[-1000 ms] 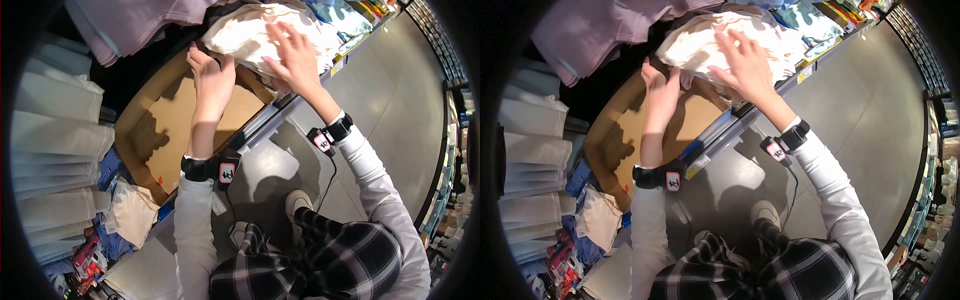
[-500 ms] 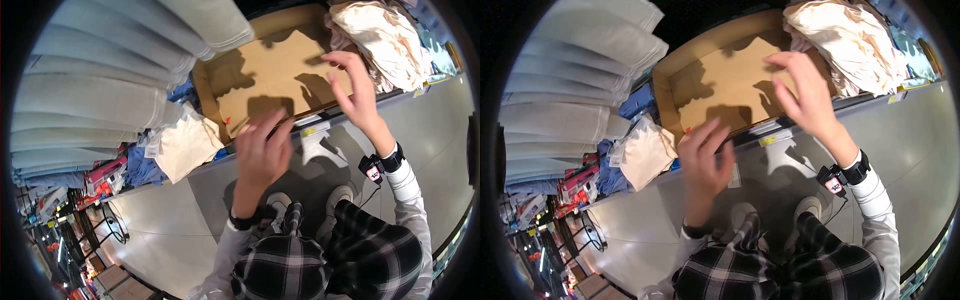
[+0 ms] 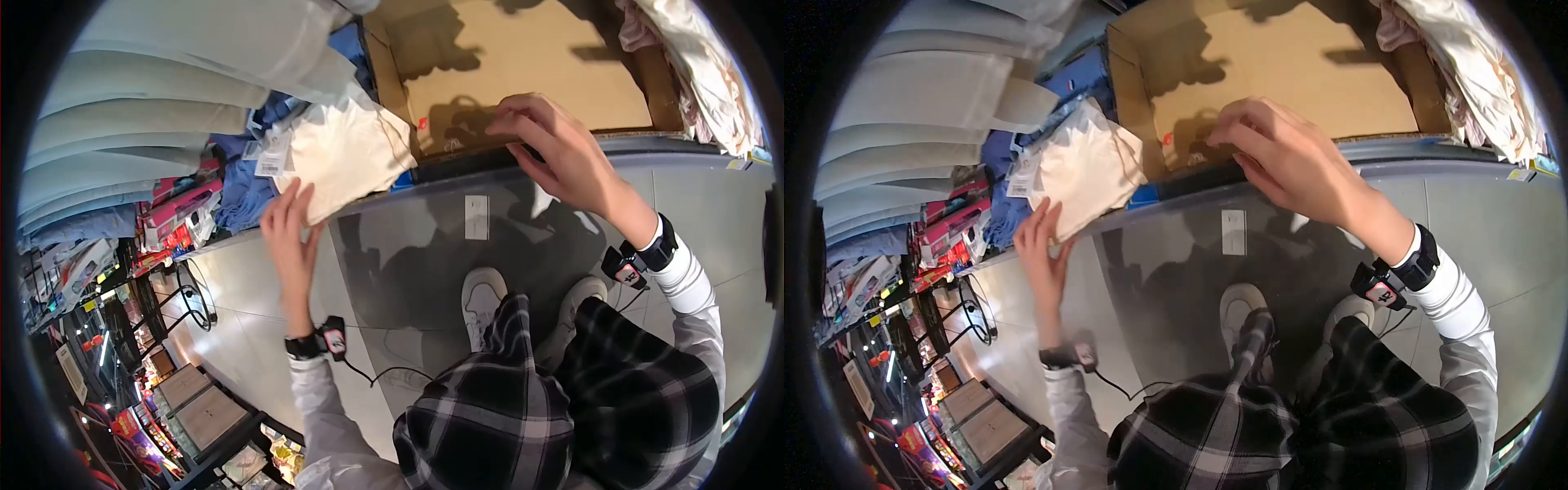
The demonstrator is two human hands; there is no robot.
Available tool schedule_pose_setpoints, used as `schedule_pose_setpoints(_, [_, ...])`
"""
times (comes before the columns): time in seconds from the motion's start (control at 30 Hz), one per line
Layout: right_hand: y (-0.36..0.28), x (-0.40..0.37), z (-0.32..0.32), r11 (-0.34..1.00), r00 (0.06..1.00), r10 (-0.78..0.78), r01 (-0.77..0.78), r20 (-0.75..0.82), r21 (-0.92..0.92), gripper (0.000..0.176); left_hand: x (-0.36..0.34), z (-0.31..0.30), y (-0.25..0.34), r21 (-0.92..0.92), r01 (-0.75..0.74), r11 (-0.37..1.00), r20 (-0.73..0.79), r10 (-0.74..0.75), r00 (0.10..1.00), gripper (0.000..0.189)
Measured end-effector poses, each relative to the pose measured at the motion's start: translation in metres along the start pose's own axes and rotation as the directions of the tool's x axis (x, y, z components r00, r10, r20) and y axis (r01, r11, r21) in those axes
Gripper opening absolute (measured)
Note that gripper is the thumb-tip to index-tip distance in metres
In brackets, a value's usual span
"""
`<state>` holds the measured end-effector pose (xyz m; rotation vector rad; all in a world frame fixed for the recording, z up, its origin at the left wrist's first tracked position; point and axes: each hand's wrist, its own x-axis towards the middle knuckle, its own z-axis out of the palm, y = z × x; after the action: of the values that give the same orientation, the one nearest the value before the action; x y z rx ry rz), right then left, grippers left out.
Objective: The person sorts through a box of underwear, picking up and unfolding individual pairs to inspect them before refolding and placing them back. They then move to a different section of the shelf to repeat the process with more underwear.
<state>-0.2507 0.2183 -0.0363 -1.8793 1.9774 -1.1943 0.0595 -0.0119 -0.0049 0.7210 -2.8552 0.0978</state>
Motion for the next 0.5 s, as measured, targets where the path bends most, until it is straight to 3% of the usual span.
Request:
schedule_pose_setpoints(0.13, [0.002,-0.008,-0.003,1.0,1.0,-0.002,0.003,0.011,-0.029,0.034,0.014,-0.012,-0.002,-0.08,-0.03,0.996,0.145,0.041,0.989,0.064])
schedule_pose_setpoints(0.33, [0.011,-0.017,-0.015,0.999,1.0,-0.015,0.014,-0.003,-0.05,0.035,0.021,-0.011,-0.013,-0.154,-0.122,0.98,0.145,0.145,0.979,0.054])
schedule_pose_setpoints(0.4, [0.01,-0.019,-0.017,0.999,1.0,-0.001,0.001,0.013,-0.047,0.035,0.024,-0.007,-0.02,-0.231,-0.018,0.973,0.167,0.058,0.984,0.041])
schedule_pose_setpoints(0.43, [0.009,-0.02,-0.018,0.999,0.999,0.014,-0.013,0.036,-0.034,0.035,0.023,-0.001,-0.026,-0.283,0.098,0.954,0.134,-0.062,0.989,0.024])
schedule_pose_setpoints(0.5, [0.009,-0.019,-0.018,0.999,0.998,0.018,-0.016,0.057,-0.036,0.034,0.028,0.005,-0.034,-0.352,0.174,0.92,0.129,-0.136,0.982,0.022])
